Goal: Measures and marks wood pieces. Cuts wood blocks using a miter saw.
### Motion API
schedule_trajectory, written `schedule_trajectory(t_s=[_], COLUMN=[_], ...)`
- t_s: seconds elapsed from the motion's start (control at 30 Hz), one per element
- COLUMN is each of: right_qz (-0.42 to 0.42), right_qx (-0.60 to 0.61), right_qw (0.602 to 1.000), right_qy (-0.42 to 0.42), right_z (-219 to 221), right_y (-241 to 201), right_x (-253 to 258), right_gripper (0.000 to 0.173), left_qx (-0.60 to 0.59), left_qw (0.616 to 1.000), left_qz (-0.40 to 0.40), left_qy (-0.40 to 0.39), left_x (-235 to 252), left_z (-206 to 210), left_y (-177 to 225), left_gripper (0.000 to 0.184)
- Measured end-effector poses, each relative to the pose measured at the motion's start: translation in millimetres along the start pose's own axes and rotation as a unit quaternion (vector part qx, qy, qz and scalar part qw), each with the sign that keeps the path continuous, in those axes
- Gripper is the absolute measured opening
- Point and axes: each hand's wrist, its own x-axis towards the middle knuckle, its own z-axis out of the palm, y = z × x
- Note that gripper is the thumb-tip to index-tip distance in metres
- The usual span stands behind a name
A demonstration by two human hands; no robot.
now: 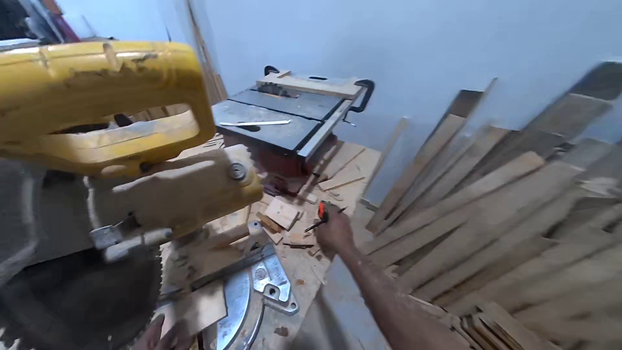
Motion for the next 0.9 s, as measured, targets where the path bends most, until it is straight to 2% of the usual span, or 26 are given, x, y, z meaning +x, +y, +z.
schedule_trajectory(t_s=[0.1, 0.17, 0.23, 0.3, 0.37, 0.43, 0.47, 0.53, 0.6, 0.63, 0.7, 0.77, 0.8, 0.87, 0.9], right_qz=[-0.059, -0.114, -0.152, -0.16, -0.149, -0.173, -0.197, -0.248, -0.299, -0.326, -0.353, -0.375, -0.383, -0.388, -0.384], right_qx=[-0.037, -0.042, -0.053, -0.026, 0.063, 0.16, 0.191, 0.238, 0.237, 0.224, 0.213, 0.218, 0.216, 0.192, 0.175], right_qw=[0.995, 0.988, 0.984, 0.987, 0.987, 0.972, 0.961, 0.922, 0.871, 0.851, 0.836, 0.833, 0.831, 0.827, 0.826], right_qy=[-0.074, -0.099, -0.076, -0.004, 0.021, -0.004, -0.038, -0.177, -0.31, -0.344, -0.361, -0.342, -0.34, -0.359, -0.374], right_z=[4, 6, 8, 1, -20, -41, -46, -47, -30, -16, 7, 20, 23, 23, 23], right_y=[42, 46, 47, 45, 35, 11, -4, -40, -79, -94, -116, -128, -134, -146, -152], right_x=[52, 72, 79, 64, 21, -50, -90, -168, -223, -241, -266, -275, -277, -282, -283], right_gripper=[0.072, 0.07, 0.063, 0.057, 0.068, 0.071, 0.072, 0.072, 0.06, 0.058, 0.055, 0.056, 0.057, 0.057, 0.059], left_qx=[-0.032, -0.029, -0.028, -0.034, -0.019, -0.019, -0.037, -0.125, -0.287, -0.364, -0.464, -0.485, -0.503, -0.538, -0.546], left_qw=[0.998, 0.997, 0.993, 0.99, 0.992, 0.994, 0.994, 0.99, 0.945, 0.909, 0.854, 0.835, 0.819, 0.797, 0.796], left_qz=[-0.053, -0.073, -0.098, -0.12, -0.123, -0.091, -0.073, -0.069, -0.095, -0.108, -0.148, -0.216, -0.243, -0.245, -0.234], left_qy=[-0.02, -0.027, -0.054, -0.061, -0.02, 0.057, 0.069, 0.004, -0.121, -0.172, -0.183, -0.142, -0.13, -0.125, -0.117], left_x=[13, 19, 23, 24, 19, 5, -4, -23, -42, -49, -61, -64, -64, -65, -65], left_z=[-11, -15, -17, -16, -14, -16, -23, -38, -41, -40, -35, -34, -36, -38, -39], left_y=[6, 1, -5, -7, -5, 4, 13, 37, 55, 60, 64, 57, 52, 40, 35], left_gripper=[0.034, 0.032, 0.033, 0.035, 0.043, 0.046, 0.044, 0.035, 0.031, 0.033, 0.03, 0.021, 0.026, 0.039, 0.037])
